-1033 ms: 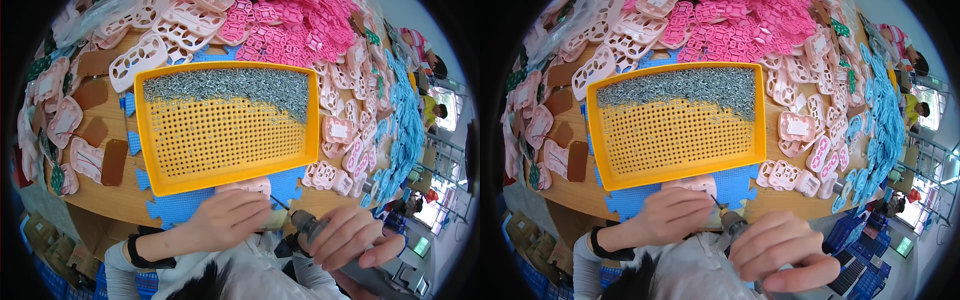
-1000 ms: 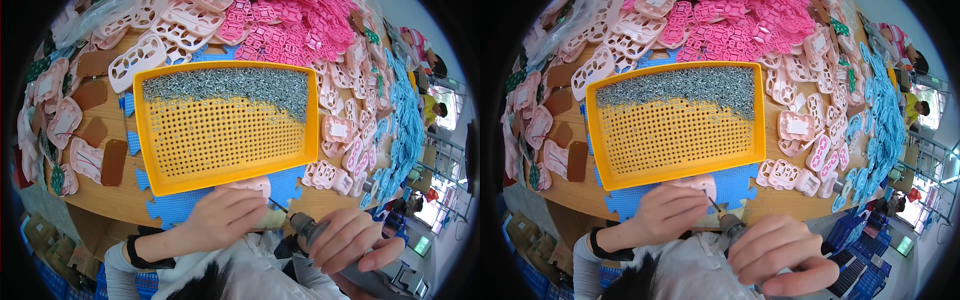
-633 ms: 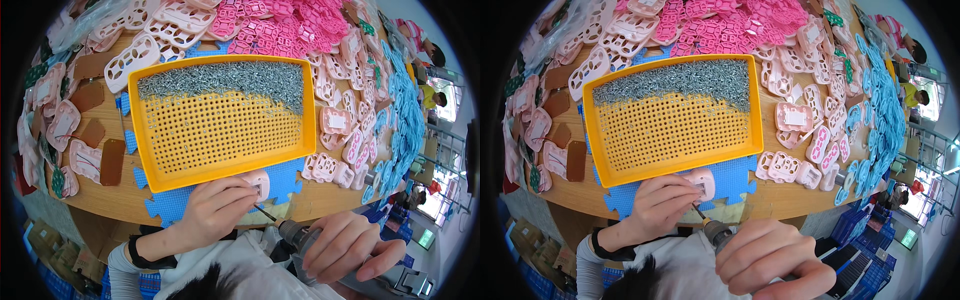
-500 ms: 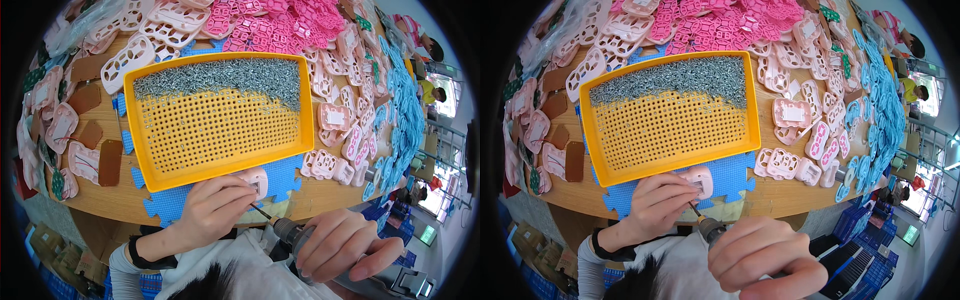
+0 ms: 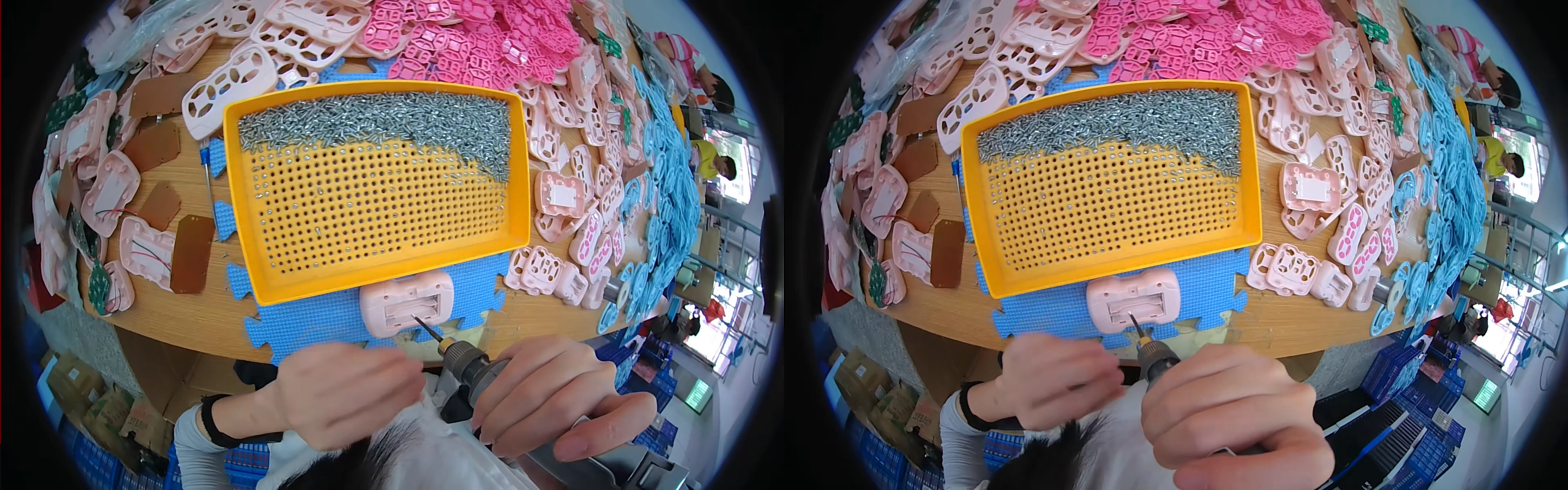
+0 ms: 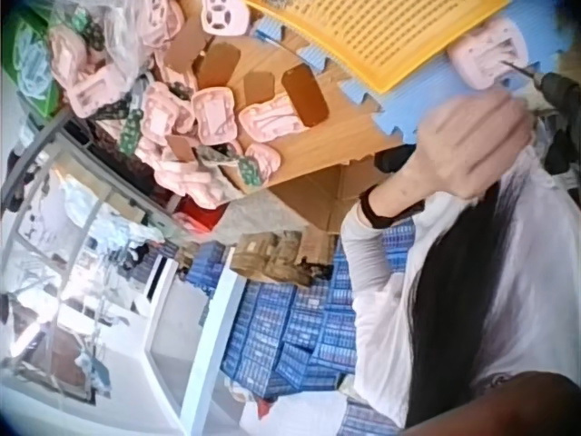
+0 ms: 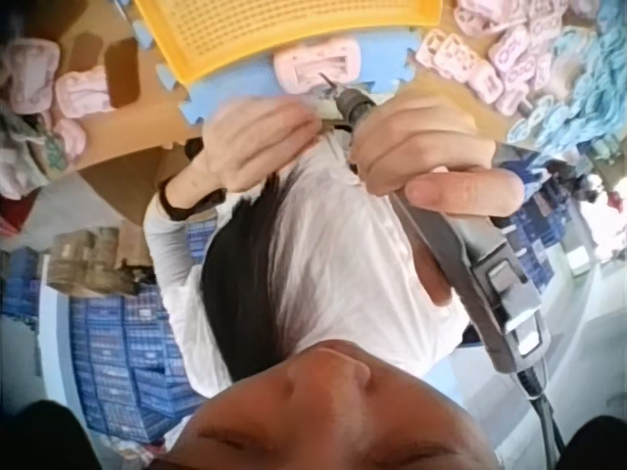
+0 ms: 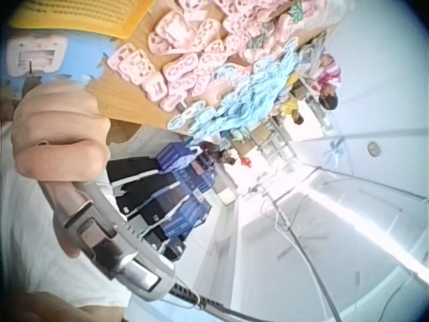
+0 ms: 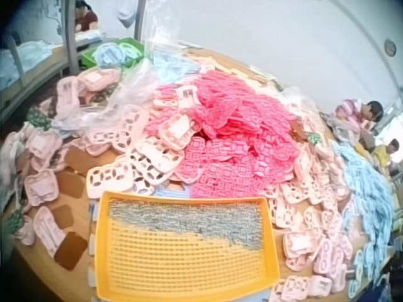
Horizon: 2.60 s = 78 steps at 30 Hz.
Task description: Assemble electronic toy components using a power screwdriver.
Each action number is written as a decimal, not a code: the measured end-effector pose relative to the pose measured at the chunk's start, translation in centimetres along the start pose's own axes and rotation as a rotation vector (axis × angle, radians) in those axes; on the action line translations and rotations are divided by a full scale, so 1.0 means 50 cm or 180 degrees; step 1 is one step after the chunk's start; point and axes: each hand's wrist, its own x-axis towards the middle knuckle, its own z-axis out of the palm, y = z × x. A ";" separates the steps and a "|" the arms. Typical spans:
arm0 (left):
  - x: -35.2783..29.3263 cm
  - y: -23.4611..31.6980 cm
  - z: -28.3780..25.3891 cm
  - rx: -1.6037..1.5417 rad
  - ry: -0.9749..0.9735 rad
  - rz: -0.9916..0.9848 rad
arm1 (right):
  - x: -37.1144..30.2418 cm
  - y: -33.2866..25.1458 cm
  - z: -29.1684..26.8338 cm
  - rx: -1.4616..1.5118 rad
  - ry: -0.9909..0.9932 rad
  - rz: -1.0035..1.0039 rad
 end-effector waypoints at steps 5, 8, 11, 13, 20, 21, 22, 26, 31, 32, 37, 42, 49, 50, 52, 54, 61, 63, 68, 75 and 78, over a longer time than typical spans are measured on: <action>-0.018 -0.026 0.044 0.0297 -0.0860 0.0565 | 0.030 0.020 0.004 -0.0103 -0.0281 0.0139; -0.017 -0.038 0.064 0.0328 -0.1248 0.0249 | 0.026 0.037 0.012 -0.0366 -0.0227 0.0016; -0.019 -0.044 0.072 0.0659 -0.1275 0.0370 | 0.024 0.043 0.011 -0.0200 -0.0193 -0.0195; -0.024 -0.045 0.073 0.0556 -0.1349 0.0300 | 0.033 0.041 0.017 -0.0350 -0.0068 -0.0037; -0.028 -0.049 0.078 0.0558 -0.1197 0.0383 | 0.036 0.049 0.026 -0.0420 -0.0150 0.0118; -0.031 -0.048 0.079 0.0505 -0.1433 0.0350 | 0.038 0.048 0.037 -0.0528 0.0084 0.0177; -0.032 -0.048 0.080 0.0450 -0.1667 0.0319 | 0.041 0.051 0.047 -0.0637 0.0316 0.0237; -0.029 -0.055 0.074 0.0397 -0.1280 0.0212 | 0.037 0.117 0.081 -0.0500 0.1127 -0.0418; -0.020 -0.061 0.065 0.0143 -0.0778 0.0320 | 0.045 0.114 0.037 -0.0471 0.0397 -0.0220; -0.020 -0.060 0.064 0.0141 -0.0764 0.0332 | 0.041 0.119 0.038 -0.0341 0.0453 -0.0294; -0.014 -0.059 0.069 0.0235 -0.0615 0.0409 | 0.039 0.122 0.060 -0.0422 0.1022 -0.0433; -0.020 -0.054 0.070 0.0302 -0.0877 0.0391 | 0.049 0.098 0.050 -0.0486 0.0689 -0.0506; -0.010 -0.051 0.066 0.0511 -0.1127 0.0401 | 0.082 0.046 0.012 -0.1189 0.1217 -0.0513; -0.013 -0.054 0.065 0.0516 -0.1132 0.0392 | 0.092 0.061 -0.006 -0.1232 0.1204 -0.0577; -0.006 -0.049 0.067 0.0578 -0.1113 0.0417 | 0.104 0.085 -0.043 -0.1389 0.1436 -0.0903; -0.010 -0.051 0.066 0.0582 -0.1111 0.0388 | 0.120 0.116 -0.067 -0.1186 0.1519 -0.1041; -0.008 -0.053 0.068 0.0657 -0.1071 0.0395 | 0.133 0.148 -0.090 -0.1228 0.1447 -0.0904; -0.010 -0.054 0.068 0.0636 -0.1065 0.0375 | 0.133 0.154 -0.089 -0.1186 0.1409 -0.0956; -0.008 -0.052 0.066 0.0558 -0.1069 0.0347 | 0.132 0.155 -0.085 -0.1433 0.1454 -0.0807; -0.011 -0.052 0.071 0.0421 -0.0963 0.0395 | 0.126 0.112 -0.056 -0.1912 0.1626 -0.0192; -0.020 -0.052 0.064 0.0137 -0.0702 0.0178 | 0.112 0.103 -0.067 -0.1154 0.1343 -0.0757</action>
